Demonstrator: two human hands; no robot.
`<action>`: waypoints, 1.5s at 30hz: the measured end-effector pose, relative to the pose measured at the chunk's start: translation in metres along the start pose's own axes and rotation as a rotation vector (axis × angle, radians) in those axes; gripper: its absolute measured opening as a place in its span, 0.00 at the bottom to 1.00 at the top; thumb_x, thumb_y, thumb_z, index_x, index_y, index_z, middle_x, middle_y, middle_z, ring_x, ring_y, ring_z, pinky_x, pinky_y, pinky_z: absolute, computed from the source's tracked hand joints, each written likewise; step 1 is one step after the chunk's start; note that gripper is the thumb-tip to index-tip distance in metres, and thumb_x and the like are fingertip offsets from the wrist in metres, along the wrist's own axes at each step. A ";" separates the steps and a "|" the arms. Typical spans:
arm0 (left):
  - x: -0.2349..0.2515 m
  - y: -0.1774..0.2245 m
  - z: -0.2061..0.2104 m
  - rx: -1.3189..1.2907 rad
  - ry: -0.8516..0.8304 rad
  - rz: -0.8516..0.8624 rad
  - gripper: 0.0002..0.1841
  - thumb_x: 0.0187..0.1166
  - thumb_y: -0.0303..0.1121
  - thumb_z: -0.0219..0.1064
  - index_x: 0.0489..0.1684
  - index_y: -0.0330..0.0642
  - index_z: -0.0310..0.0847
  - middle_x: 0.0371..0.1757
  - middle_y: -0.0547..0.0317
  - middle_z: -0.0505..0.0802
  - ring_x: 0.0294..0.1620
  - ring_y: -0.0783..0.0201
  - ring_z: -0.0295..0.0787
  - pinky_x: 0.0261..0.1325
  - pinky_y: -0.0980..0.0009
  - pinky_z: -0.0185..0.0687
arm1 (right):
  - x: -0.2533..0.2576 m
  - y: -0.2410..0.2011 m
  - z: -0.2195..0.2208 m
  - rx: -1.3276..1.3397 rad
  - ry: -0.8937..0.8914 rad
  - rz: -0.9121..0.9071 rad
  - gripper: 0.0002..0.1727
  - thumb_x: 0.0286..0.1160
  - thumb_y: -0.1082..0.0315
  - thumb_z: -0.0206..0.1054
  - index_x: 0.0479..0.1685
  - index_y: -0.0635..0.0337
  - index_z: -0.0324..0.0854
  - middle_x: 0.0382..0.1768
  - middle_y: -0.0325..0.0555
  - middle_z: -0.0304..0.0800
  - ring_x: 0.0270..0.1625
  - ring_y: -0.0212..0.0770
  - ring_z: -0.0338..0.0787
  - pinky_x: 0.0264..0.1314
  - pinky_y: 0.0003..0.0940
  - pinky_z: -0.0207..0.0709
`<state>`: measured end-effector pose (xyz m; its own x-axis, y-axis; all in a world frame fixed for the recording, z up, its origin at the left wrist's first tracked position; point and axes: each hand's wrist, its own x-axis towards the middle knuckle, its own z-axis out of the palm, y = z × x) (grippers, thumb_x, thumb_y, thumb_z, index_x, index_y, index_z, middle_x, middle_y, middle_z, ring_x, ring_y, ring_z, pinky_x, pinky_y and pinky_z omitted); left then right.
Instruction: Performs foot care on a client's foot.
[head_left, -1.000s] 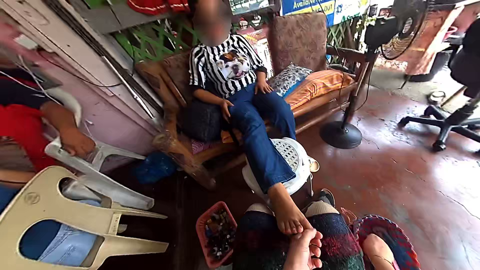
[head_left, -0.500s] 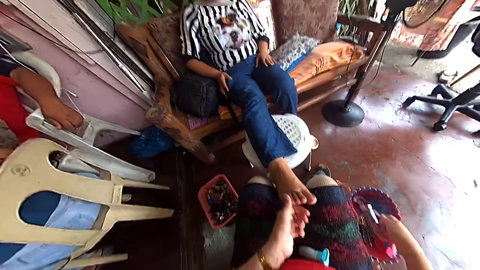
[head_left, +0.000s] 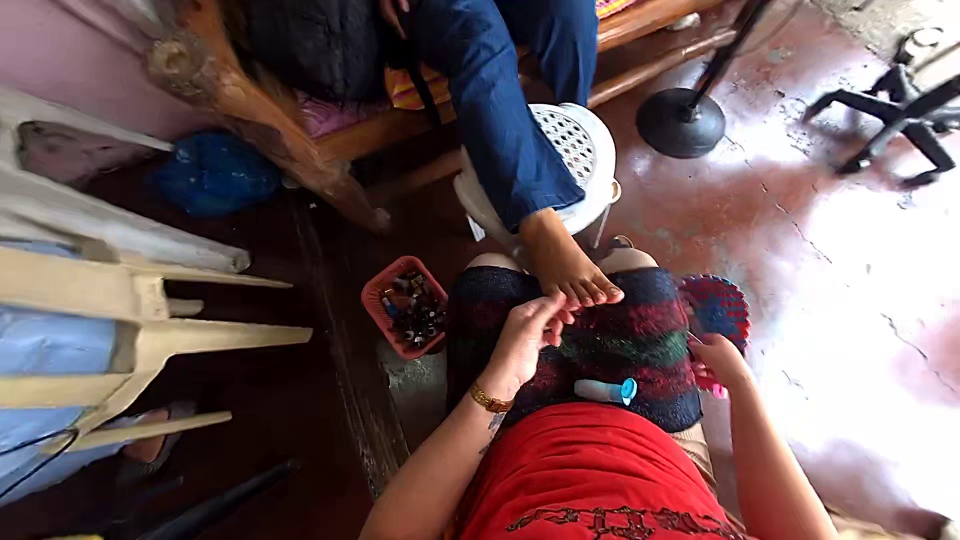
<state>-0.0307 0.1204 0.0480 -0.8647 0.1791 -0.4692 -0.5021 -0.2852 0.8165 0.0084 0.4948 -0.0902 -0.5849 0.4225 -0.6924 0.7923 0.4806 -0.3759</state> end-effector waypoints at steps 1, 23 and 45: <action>0.001 0.000 0.001 0.019 0.033 -0.017 0.19 0.93 0.40 0.52 0.42 0.39 0.88 0.31 0.62 0.91 0.26 0.73 0.82 0.28 0.79 0.77 | -0.002 -0.001 0.000 -0.157 0.026 0.007 0.28 0.80 0.63 0.67 0.75 0.72 0.74 0.62 0.73 0.84 0.60 0.66 0.89 0.64 0.66 0.79; 0.005 -0.009 -0.003 0.006 0.074 -0.019 0.17 0.92 0.31 0.53 0.37 0.36 0.89 0.32 0.57 0.92 0.28 0.71 0.85 0.30 0.79 0.81 | 0.027 0.003 0.035 -0.448 0.144 0.070 0.20 0.85 0.62 0.55 0.60 0.66 0.85 0.63 0.63 0.89 0.70 0.62 0.87 0.68 0.65 0.78; -0.036 -0.017 -0.051 1.070 0.287 0.872 0.12 0.81 0.37 0.67 0.49 0.37 0.91 0.49 0.51 0.93 0.55 0.63 0.87 0.60 0.70 0.81 | 0.041 -0.003 0.034 -0.441 0.040 -0.138 0.18 0.79 0.68 0.62 0.65 0.61 0.84 0.66 0.65 0.85 0.71 0.64 0.84 0.69 0.67 0.76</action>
<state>0.0086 0.0705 0.0339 -0.9261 0.0861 0.3674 0.3285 0.6630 0.6727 -0.0121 0.4842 -0.1387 -0.6929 0.3565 -0.6267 0.5616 0.8120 -0.1590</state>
